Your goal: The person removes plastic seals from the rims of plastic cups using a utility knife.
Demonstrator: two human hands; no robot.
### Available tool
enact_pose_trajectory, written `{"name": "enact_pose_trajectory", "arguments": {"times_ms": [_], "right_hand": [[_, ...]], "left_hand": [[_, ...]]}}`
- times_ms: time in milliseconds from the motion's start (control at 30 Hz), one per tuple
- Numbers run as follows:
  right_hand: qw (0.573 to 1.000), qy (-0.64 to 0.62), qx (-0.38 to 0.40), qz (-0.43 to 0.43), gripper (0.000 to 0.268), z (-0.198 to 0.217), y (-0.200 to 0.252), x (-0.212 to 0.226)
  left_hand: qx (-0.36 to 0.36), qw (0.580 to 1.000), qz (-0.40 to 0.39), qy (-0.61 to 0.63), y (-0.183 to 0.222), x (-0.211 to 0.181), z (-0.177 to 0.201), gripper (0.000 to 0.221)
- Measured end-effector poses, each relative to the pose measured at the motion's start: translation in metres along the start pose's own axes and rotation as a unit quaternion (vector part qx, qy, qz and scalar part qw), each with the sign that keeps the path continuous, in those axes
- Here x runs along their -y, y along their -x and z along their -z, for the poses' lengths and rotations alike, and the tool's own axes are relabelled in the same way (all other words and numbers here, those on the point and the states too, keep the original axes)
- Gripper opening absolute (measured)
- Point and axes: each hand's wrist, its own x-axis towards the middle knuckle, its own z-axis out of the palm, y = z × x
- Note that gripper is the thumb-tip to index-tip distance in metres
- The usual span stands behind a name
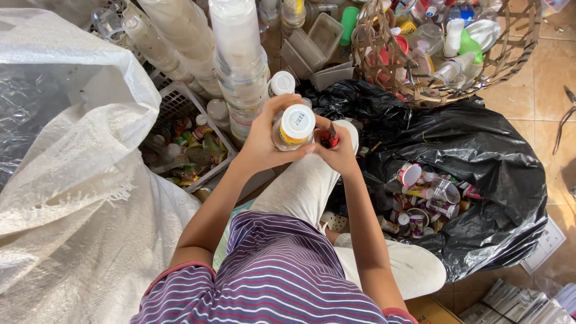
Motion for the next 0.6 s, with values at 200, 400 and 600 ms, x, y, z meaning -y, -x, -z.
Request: {"name": "enact_pose_trajectory", "arguments": {"times_ms": [200, 400, 600], "right_hand": [[0.984, -0.002, -0.17, -0.047, 0.023, -0.01, 0.004, 0.081], [0.95, 0.045, -0.304, -0.045, 0.014, 0.065, 0.091, 0.054], [0.867, 0.116, -0.48, -0.064, 0.009, 0.16, 0.206, 0.045]], "left_hand": [[0.004, 0.999, -0.033, -0.005, -0.015, -0.02, 0.001, 0.082], [-0.052, 0.972, -0.169, -0.155, -0.022, -0.052, 0.0, 0.108], [-0.205, 0.877, -0.417, -0.118, 0.023, -0.025, -0.064, 0.069]]}}
